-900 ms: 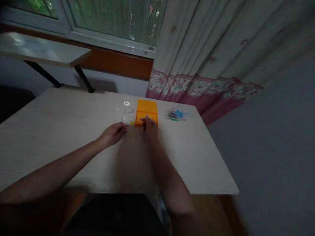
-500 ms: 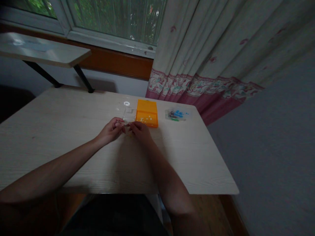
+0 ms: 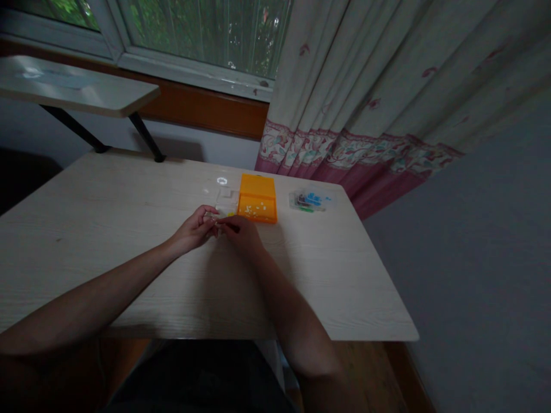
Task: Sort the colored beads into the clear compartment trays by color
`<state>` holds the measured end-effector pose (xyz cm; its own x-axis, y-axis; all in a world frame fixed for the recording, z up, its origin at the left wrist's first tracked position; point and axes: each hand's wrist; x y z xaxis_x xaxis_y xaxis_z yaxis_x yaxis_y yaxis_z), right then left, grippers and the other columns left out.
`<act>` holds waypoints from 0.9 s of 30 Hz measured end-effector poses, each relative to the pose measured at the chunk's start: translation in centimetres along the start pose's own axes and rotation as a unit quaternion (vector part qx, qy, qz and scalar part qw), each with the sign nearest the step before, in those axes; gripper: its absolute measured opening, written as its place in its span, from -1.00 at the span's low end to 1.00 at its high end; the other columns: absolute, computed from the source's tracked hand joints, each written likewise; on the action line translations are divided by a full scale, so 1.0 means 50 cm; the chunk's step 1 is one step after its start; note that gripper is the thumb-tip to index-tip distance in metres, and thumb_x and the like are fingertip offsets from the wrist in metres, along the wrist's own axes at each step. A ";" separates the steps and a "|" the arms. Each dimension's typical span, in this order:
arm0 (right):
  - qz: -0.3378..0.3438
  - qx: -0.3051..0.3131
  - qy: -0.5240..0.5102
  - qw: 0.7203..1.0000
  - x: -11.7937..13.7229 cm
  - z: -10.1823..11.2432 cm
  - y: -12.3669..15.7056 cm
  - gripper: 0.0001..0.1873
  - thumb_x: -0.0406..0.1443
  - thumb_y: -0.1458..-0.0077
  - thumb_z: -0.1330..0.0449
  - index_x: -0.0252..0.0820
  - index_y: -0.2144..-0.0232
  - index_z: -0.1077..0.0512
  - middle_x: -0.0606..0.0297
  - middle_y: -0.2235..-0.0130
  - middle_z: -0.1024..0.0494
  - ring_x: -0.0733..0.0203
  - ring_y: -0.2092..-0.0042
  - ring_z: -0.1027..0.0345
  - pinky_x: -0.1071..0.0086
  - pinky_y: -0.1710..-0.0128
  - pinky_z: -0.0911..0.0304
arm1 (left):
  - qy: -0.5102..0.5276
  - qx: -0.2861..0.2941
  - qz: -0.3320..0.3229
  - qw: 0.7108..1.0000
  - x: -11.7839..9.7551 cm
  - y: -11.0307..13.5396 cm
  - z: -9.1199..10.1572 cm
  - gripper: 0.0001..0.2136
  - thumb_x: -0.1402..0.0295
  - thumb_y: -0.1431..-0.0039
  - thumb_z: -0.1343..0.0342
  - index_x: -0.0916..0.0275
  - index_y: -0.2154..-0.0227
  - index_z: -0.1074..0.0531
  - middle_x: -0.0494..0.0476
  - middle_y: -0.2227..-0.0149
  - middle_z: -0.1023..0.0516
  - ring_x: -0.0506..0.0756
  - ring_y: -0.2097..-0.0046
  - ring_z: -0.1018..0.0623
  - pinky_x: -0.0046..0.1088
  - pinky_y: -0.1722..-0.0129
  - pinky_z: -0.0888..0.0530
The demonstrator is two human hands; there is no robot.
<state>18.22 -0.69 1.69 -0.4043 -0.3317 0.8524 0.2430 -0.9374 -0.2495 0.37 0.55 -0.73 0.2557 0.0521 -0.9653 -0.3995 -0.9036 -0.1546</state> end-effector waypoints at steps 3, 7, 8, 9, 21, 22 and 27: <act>0.012 0.001 0.013 1.000 -0.002 -0.001 0.000 -0.82 -0.25 -0.10 -0.23 -0.06 0.24 -0.61 0.29 0.30 -0.62 0.26 0.29 -0.44 0.40 0.25 -0.28 | 0.003 0.006 -0.001 1.000 0.003 0.000 0.001 -0.63 0.08 -0.19 -0.16 0.18 0.09 -0.24 0.00 0.49 -0.53 -0.02 0.49 -0.49 -0.55 0.48 -0.28; 0.025 0.003 0.025 0.999 -0.003 -0.001 0.000 -0.82 -0.25 -0.11 -0.24 -0.07 0.23 -0.61 0.29 0.31 -0.62 0.25 0.30 -0.44 0.40 0.26 -0.28 | 0.009 0.005 -0.007 1.000 0.006 0.000 0.002 -0.64 0.11 -0.20 -0.17 0.19 0.08 -0.27 0.04 0.46 -0.55 -0.01 0.46 -0.51 -0.55 0.46 -0.30; 0.027 0.003 0.031 0.999 -0.003 0.000 0.000 -0.82 -0.26 -0.11 -0.24 -0.07 0.23 -0.61 0.29 0.31 -0.61 0.26 0.30 -0.44 0.41 0.27 -0.28 | 0.013 0.003 -0.009 1.000 0.007 0.000 0.002 -0.64 0.12 -0.19 -0.17 0.20 0.08 -0.27 0.04 0.46 -0.55 -0.01 0.46 -0.52 -0.55 0.45 -0.30; 0.029 0.003 0.038 0.999 -0.002 0.000 0.000 -0.82 -0.26 -0.12 -0.23 -0.07 0.23 -0.61 0.29 0.32 -0.61 0.26 0.31 -0.43 0.41 0.27 -0.28 | 0.016 0.002 -0.009 1.000 0.008 -0.001 0.002 -0.65 0.12 -0.19 -0.17 0.20 0.09 -0.28 0.04 0.46 -0.55 -0.01 0.45 -0.52 -0.54 0.45 -0.31; 0.042 0.002 0.062 0.997 0.000 0.006 -0.002 -0.81 -0.27 -0.14 -0.18 -0.07 0.26 -0.61 0.28 0.34 -0.59 0.25 0.32 -0.42 0.39 0.28 -0.27 | -0.012 0.005 -0.005 1.000 0.011 0.000 0.003 -0.63 0.08 -0.24 -0.12 0.19 0.04 -0.26 0.07 0.41 -0.56 -0.02 0.43 -0.50 -0.55 0.44 -0.29; 0.034 0.005 0.055 0.998 0.000 0.006 -0.002 -0.81 -0.26 -0.14 -0.18 -0.06 0.26 -0.61 0.28 0.32 -0.60 0.24 0.30 -0.43 0.39 0.27 -0.28 | -0.012 0.005 -0.006 1.000 0.012 -0.001 0.004 -0.64 0.08 -0.24 -0.11 0.20 0.05 -0.26 0.07 0.41 -0.56 -0.02 0.43 -0.49 -0.54 0.44 -0.29; -0.029 -0.021 -0.005 0.999 -0.004 0.013 -0.009 -0.80 -0.20 -0.09 -0.21 -0.08 0.28 -0.60 0.28 0.31 -0.62 0.21 0.29 -0.46 0.35 0.25 -0.33 | -0.007 0.002 -0.006 1.000 0.017 -0.005 0.008 -0.65 0.09 -0.24 -0.11 0.19 0.06 -0.27 0.03 0.43 -0.51 -0.04 0.46 -0.44 -0.55 0.45 -0.27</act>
<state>18.75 -0.12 1.93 -0.4080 -0.2764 0.8701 0.1819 -0.9586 -0.2192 0.35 0.97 -1.59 0.2477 0.0690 -0.9664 -0.4004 -0.9010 -0.1670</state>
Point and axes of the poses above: each hand's wrist, its own y-axis away from the middle knuckle, its own z-axis out of the back of the hand, x = y × z
